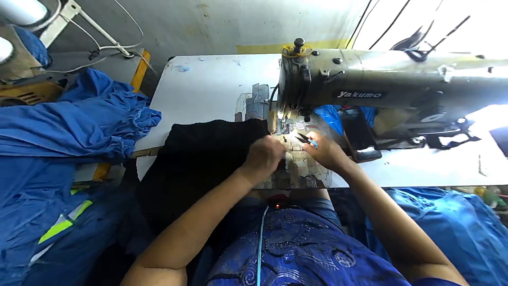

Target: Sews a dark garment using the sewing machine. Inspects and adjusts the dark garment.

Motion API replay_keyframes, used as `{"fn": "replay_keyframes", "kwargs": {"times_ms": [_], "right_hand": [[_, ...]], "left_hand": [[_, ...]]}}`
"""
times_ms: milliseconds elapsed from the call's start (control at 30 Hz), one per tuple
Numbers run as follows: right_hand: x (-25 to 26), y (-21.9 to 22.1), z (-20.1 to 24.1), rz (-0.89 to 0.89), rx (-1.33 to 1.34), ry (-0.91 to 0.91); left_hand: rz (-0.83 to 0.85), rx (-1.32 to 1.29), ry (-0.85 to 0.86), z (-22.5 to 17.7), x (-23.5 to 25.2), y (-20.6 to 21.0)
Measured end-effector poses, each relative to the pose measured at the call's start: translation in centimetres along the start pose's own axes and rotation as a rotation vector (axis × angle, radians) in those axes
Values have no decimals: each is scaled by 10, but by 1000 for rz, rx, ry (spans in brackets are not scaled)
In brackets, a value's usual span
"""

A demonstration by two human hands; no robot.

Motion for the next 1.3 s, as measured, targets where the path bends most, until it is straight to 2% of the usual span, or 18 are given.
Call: {"fn": "replay_keyframes", "kwargs": {"times_ms": [100, 167, 267, 367, 433, 500, 567, 633, 733, 900, 967, 1033, 1167, 1233, 1300], "right_hand": [[-8, -10, -6, -139, -112, 40], [-14, -12, -10, -234, -175, -1], [-20, -12, -18, -379, -265, -67], [-19, -12, -15, -464, -331, -130], [-19, -4, -1, -455, -315, -269], [-22, 17, 16, -378, -212, -450], [-26, 41, 34, -257, -24, -607], [-30, 53, 50, -209, 130, -705], [-28, 60, 70, -233, 235, -739], [-20, 58, 112, -362, 296, -834], [-15, 49, 140, -244, 389, -880], [-7, 39, 176, -3, 487, -955], [-16, 34, 249, 504, 698, -1220], [-36, 46, 272, 788, 727, -1246], [-52, 56, 278, 922, 775, -1208]], "left_hand": [[160, 27, 205, -19, -9, 18], [123, -7, 217, -13, -13, 9], [-72, -10, 52, 27, -12, -20], [-193, -10, -234, 75, -2, -52], [-117, -4, -373, 100, 9, -60], [83, -1, -418, 118, 17, -51], [177, -8, -369, 128, 15, -38], [136, -66, -292, 123, 6, -47], [28, -87, -183, 112, -20, -74], [-23, -50, -16, 80, -62, -106], [3, -122, 54, 57, -74, -126], [27, -193, 145, 28, -83, -151], [30, -84, 306, -39, -99, -214], [23, -48, 332, -59, -108, -244], [-23, 46, 310, -70, -116, -275]]}}
Point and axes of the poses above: each hand's wrist, its own x-axis towards the middle knuckle, its own y-axis out of the palm, z = x × y, the point moved 6 cm from there along x, towards the middle knuckle, and after that the axes turned 3 degrees about x, right-handed, at the moved point
